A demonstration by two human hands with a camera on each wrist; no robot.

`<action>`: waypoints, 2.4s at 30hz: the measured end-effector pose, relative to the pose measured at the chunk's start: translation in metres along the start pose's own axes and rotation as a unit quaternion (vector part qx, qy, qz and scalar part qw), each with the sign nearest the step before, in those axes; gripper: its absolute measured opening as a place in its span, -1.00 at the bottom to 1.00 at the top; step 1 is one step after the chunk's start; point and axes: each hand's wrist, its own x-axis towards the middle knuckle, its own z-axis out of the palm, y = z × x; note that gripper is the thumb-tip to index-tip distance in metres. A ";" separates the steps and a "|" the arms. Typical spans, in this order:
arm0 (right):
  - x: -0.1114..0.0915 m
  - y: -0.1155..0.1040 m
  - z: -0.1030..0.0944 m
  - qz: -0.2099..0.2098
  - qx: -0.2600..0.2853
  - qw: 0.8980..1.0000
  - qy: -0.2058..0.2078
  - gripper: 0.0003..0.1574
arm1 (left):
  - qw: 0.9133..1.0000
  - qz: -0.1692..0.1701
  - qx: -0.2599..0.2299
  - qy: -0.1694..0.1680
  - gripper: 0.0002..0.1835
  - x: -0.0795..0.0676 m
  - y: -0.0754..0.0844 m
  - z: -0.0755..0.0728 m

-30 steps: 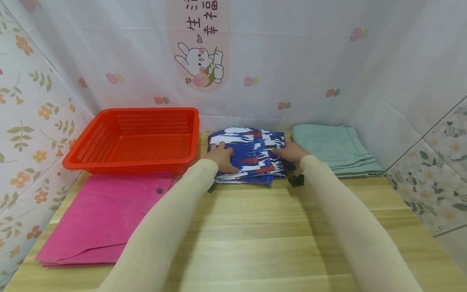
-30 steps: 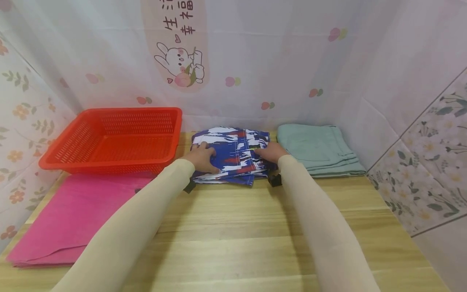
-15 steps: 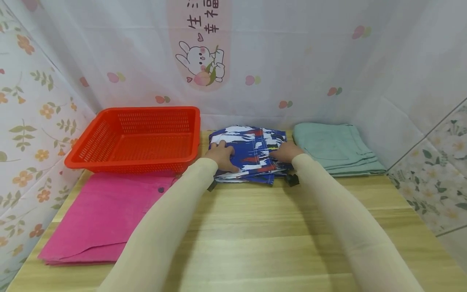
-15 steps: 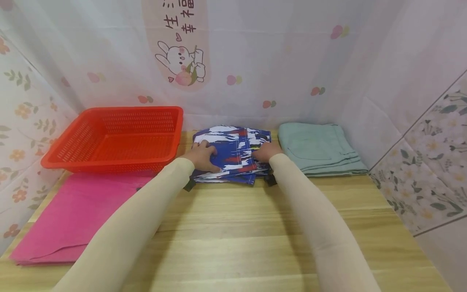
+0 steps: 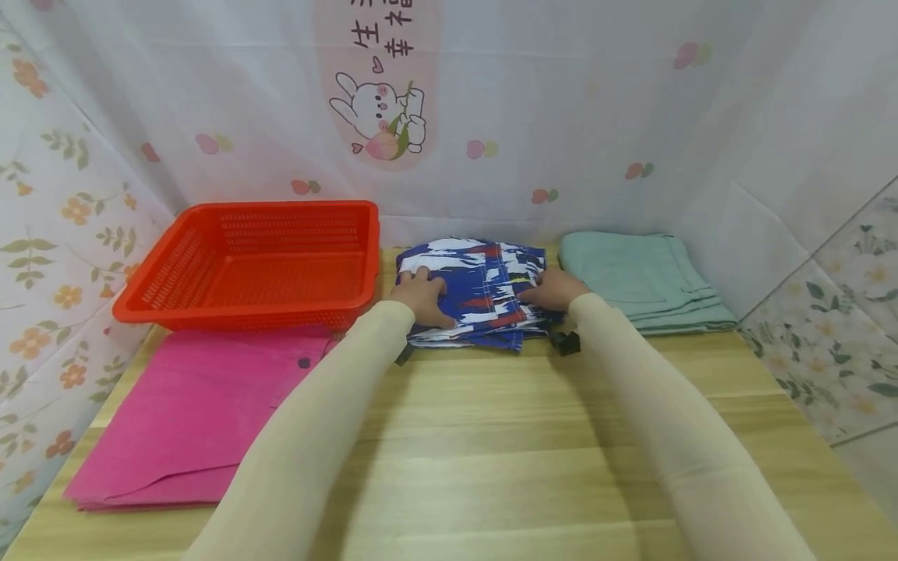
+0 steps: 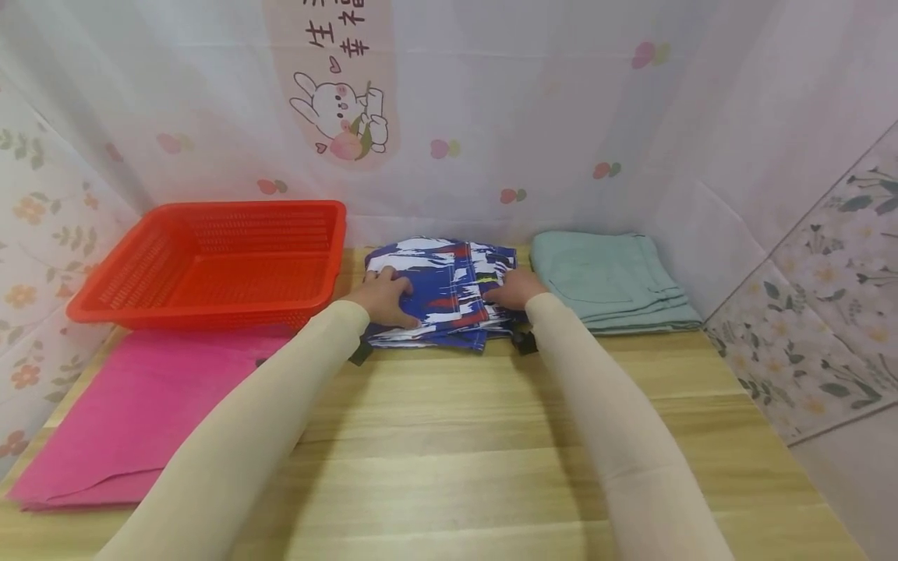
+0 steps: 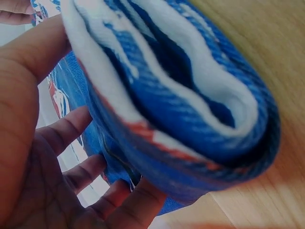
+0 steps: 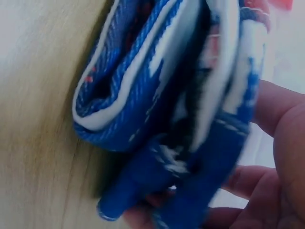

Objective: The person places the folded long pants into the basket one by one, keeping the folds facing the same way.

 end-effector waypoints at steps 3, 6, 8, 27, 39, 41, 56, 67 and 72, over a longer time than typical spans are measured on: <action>0.003 0.003 -0.001 -0.012 0.037 0.999 -0.004 -0.10 | 1.000 -0.011 -0.002 0.000 -0.20 0.002 -0.001 0.000; 0.003 0.006 -0.002 -0.020 0.081 0.996 -0.011 -0.10 | 1.000 -0.008 -0.004 0.000 -0.21 0.004 -0.001 0.001; 0.000 0.007 -0.003 -0.025 0.111 0.993 -0.019 -0.10 | 1.000 -0.005 -0.004 -0.001 -0.21 0.005 -0.001 0.001; 0.006 0.016 0.001 0.000 0.386 0.914 -0.128 -0.34 | 1.000 -0.011 -0.007 -0.006 -0.21 0.008 -0.002 0.004; 0.006 0.021 0.002 -0.009 0.332 0.934 -0.136 -0.19 | 1.000 -0.010 -0.003 0.005 -0.21 0.005 0.000 0.003; 0.004 0.022 0.003 -0.015 0.320 0.938 -0.130 -0.17 | 1.000 -0.007 -0.005 0.005 -0.22 0.004 0.001 0.003; 0.007 0.020 0.014 -0.019 0.310 0.947 -0.088 -0.23 | 0.999 -0.002 -0.016 0.035 -0.27 0.001 -0.009 0.006; 0.009 0.023 0.015 -0.018 0.311 0.947 -0.077 -0.33 | 0.984 -0.095 -0.124 0.086 -0.20 -0.005 -0.022 0.015; 0.008 0.021 0.015 -0.016 0.299 0.951 -0.076 -0.28 | 0.967 -0.116 -0.221 0.051 -0.20 0.001 -0.037 0.020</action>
